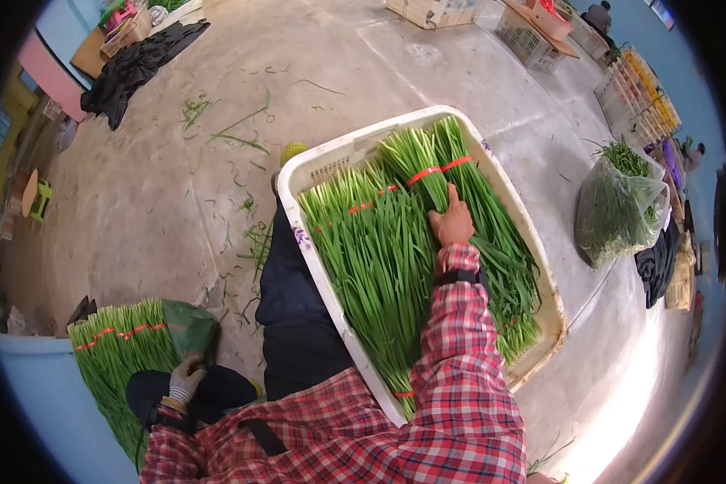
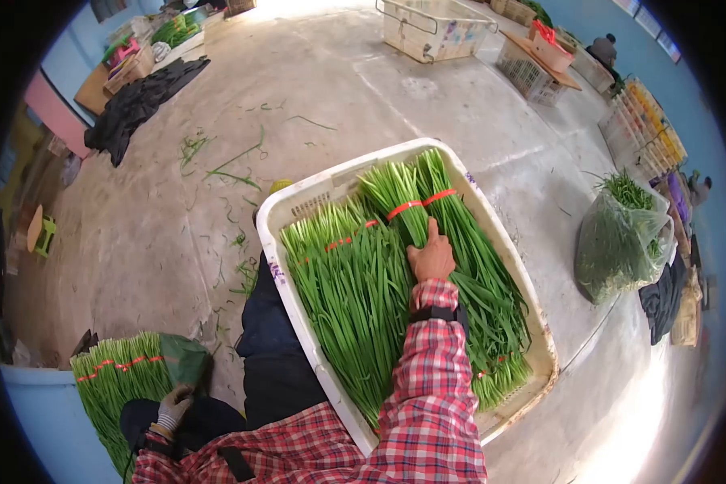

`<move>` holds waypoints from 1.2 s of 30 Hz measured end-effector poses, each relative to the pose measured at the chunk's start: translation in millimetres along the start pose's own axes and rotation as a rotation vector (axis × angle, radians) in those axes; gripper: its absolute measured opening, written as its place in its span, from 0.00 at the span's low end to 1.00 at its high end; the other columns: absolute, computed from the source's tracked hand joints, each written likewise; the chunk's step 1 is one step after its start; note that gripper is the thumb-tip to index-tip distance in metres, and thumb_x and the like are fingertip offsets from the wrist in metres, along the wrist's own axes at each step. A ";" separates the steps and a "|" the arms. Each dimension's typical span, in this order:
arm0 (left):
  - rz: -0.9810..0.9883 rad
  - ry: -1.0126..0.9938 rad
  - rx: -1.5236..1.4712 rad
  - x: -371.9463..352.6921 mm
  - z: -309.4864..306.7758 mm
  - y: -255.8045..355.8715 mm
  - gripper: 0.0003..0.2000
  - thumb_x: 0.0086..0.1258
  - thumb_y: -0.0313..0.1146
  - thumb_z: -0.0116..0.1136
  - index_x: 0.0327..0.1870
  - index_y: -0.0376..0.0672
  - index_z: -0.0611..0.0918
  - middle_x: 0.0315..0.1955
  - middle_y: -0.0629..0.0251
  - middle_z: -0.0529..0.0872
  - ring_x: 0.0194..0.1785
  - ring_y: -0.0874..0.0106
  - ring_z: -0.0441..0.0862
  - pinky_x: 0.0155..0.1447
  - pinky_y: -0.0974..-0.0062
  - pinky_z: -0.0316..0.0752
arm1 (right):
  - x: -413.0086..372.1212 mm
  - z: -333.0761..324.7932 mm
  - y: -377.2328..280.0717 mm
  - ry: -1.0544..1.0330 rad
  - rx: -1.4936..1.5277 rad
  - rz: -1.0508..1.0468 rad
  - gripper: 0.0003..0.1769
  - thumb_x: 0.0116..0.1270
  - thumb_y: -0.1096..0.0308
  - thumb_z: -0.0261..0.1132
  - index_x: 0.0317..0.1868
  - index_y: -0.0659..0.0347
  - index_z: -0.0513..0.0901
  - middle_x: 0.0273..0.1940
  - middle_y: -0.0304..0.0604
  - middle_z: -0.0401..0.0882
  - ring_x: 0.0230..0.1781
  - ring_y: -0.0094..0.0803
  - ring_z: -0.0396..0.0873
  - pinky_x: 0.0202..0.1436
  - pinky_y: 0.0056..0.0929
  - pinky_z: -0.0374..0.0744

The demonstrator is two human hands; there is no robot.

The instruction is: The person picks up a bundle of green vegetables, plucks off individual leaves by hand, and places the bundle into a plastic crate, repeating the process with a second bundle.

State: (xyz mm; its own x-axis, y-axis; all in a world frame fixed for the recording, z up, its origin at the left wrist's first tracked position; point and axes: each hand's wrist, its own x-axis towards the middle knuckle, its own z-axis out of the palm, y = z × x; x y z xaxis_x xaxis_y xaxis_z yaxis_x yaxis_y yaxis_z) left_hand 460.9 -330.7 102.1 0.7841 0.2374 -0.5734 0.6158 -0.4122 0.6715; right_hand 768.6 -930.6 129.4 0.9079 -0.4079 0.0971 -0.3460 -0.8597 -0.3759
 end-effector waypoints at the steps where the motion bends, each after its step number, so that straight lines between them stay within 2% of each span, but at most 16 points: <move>1: 0.002 -0.001 0.004 -0.1 -0.8 2.1 0.19 0.59 0.24 0.58 0.55 0.34 0.78 0.42 0.61 0.84 0.46 0.71 0.81 0.53 0.75 0.75 | 3.2 0.7 -0.5 -0.022 -0.016 0.035 0.45 0.48 0.60 0.71 0.69 0.44 0.63 0.46 0.50 0.76 0.48 0.49 0.77 0.47 0.48 0.78; 4: 0.026 -0.018 0.011 -1.7 7.4 8.4 0.19 0.61 0.26 0.58 0.55 0.33 0.77 0.43 0.62 0.83 0.46 0.72 0.80 0.54 0.75 0.74 | 3.4 3.1 2.8 -0.017 -0.019 0.048 0.43 0.49 0.58 0.71 0.68 0.45 0.63 0.47 0.50 0.76 0.49 0.49 0.76 0.47 0.49 0.77; 8: 0.019 -0.063 0.183 -14.6 7.8 16.6 0.20 0.61 0.27 0.59 0.55 0.32 0.77 0.46 0.57 0.84 0.49 0.70 0.81 0.56 0.74 0.74 | -1.3 -1.6 -1.8 -0.047 -0.085 0.045 0.45 0.49 0.57 0.72 0.69 0.46 0.61 0.51 0.50 0.75 0.53 0.49 0.74 0.51 0.50 0.75; 10: 0.022 -0.061 0.220 -14.1 6.9 16.8 0.20 0.61 0.28 0.60 0.55 0.32 0.77 0.46 0.56 0.84 0.50 0.69 0.81 0.56 0.74 0.74 | -2.0 -12.6 -2.3 0.058 -0.092 -0.142 0.46 0.49 0.57 0.71 0.68 0.49 0.61 0.55 0.51 0.73 0.55 0.50 0.74 0.53 0.49 0.74; 11: 0.022 -0.048 0.238 -14.1 6.4 16.1 0.20 0.60 0.28 0.60 0.55 0.33 0.78 0.46 0.55 0.85 0.49 0.69 0.81 0.56 0.74 0.74 | -3.7 -31.3 -13.5 0.113 -0.129 -0.229 0.40 0.52 0.58 0.70 0.66 0.53 0.66 0.57 0.51 0.73 0.57 0.49 0.72 0.57 0.46 0.72; 12: 0.019 -0.037 0.256 -13.5 7.0 13.7 0.20 0.60 0.29 0.61 0.54 0.33 0.78 0.45 0.55 0.85 0.49 0.69 0.81 0.55 0.73 0.74 | 7.0 -35.9 -14.3 0.118 -0.135 -0.235 0.40 0.52 0.58 0.70 0.66 0.53 0.66 0.57 0.51 0.73 0.57 0.49 0.72 0.57 0.46 0.72; 14: 0.028 -0.042 0.252 -8.5 6.0 4.0 0.21 0.59 0.30 0.62 0.55 0.34 0.78 0.44 0.55 0.85 0.48 0.67 0.82 0.55 0.73 0.75 | 41.4 -43.4 -17.6 0.192 0.136 -0.351 0.30 0.56 0.59 0.67 0.60 0.56 0.74 0.50 0.52 0.79 0.53 0.49 0.76 0.56 0.42 0.74; 15: 0.037 -0.045 0.257 -6.9 6.1 5.0 0.23 0.58 0.32 0.64 0.55 0.36 0.78 0.42 0.54 0.86 0.47 0.66 0.83 0.54 0.72 0.75 | 56.9 -40.3 -21.0 0.189 0.133 -0.353 0.30 0.56 0.59 0.67 0.60 0.56 0.74 0.50 0.52 0.79 0.53 0.49 0.76 0.56 0.42 0.74; 18: 0.017 -0.052 0.259 -6.4 7.4 20.2 0.23 0.57 0.32 0.64 0.55 0.36 0.78 0.42 0.53 0.86 0.46 0.66 0.83 0.53 0.72 0.75 | 103.3 -18.9 -34.0 0.054 0.204 -0.130 0.18 0.60 0.57 0.60 0.43 0.60 0.85 0.38 0.54 0.84 0.40 0.50 0.82 0.47 0.45 0.77; 24: -0.027 -0.034 0.231 -3.8 6.3 18.2 0.22 0.57 0.31 0.64 0.54 0.35 0.78 0.40 0.55 0.86 0.44 0.68 0.83 0.51 0.73 0.75 | 135.8 6.7 -46.4 -0.194 0.150 -0.010 0.18 0.59 0.55 0.61 0.39 0.62 0.86 0.34 0.53 0.85 0.39 0.47 0.83 0.46 0.40 0.79; 25: -0.037 -0.038 0.225 -2.8 7.0 17.2 0.22 0.57 0.31 0.64 0.54 0.35 0.78 0.40 0.55 0.86 0.44 0.68 0.83 0.51 0.73 0.75 | 138.3 13.2 -41.9 -0.145 0.238 -0.034 0.17 0.57 0.57 0.66 0.37 0.62 0.87 0.30 0.49 0.85 0.32 0.39 0.84 0.40 0.36 0.79; 26: -0.086 -0.045 0.175 -1.5 7.3 15.3 0.22 0.58 0.31 0.64 0.54 0.35 0.78 0.39 0.56 0.85 0.43 0.68 0.83 0.51 0.73 0.75 | 146.5 20.8 -34.5 -0.154 0.230 -0.036 0.17 0.57 0.57 0.66 0.37 0.62 0.87 0.30 0.49 0.85 0.32 0.39 0.84 0.40 0.36 0.79; 29: -0.128 -0.061 0.118 2.7 7.6 13.5 0.22 0.57 0.31 0.64 0.54 0.35 0.78 0.39 0.55 0.85 0.42 0.68 0.83 0.50 0.72 0.76 | 165.9 32.0 -20.2 -0.328 0.573 0.125 0.16 0.54 0.59 0.71 0.37 0.64 0.86 0.25 0.36 0.81 0.25 0.24 0.75 0.31 0.27 0.73; 32: -0.097 -0.070 0.148 7.4 8.3 6.8 0.22 0.57 0.30 0.63 0.54 0.35 0.78 0.38 0.55 0.85 0.41 0.68 0.82 0.50 0.72 0.76 | 169.9 24.0 -24.4 -0.420 0.614 0.164 0.15 0.55 0.60 0.71 0.37 0.64 0.86 0.24 0.33 0.78 0.23 0.23 0.72 0.28 0.26 0.70; 33: -0.074 -0.073 0.183 9.2 7.9 3.7 0.21 0.57 0.30 0.63 0.53 0.35 0.78 0.38 0.55 0.85 0.41 0.68 0.82 0.49 0.72 0.76 | 169.0 28.3 -26.4 -0.372 0.617 0.109 0.13 0.55 0.61 0.70 0.36 0.62 0.86 0.22 0.32 0.75 0.21 0.21 0.69 0.26 0.25 0.66; 36: -0.072 -0.084 0.123 14.4 9.6 -5.0 0.20 0.57 0.30 0.63 0.52 0.35 0.78 0.38 0.56 0.85 0.41 0.68 0.82 0.49 0.72 0.76 | 168.7 30.6 -24.4 -0.386 0.685 0.127 0.14 0.55 0.61 0.70 0.36 0.63 0.86 0.22 0.31 0.76 0.22 0.22 0.70 0.26 0.26 0.67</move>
State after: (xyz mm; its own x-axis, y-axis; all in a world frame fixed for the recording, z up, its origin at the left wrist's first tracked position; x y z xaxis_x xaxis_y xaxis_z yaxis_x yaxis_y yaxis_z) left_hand 468.3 -333.6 85.9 0.7261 0.1978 -0.6585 0.6518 -0.5028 0.5678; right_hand 937.4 -969.1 126.8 0.9326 -0.2470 -0.2631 -0.3433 -0.3825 -0.8578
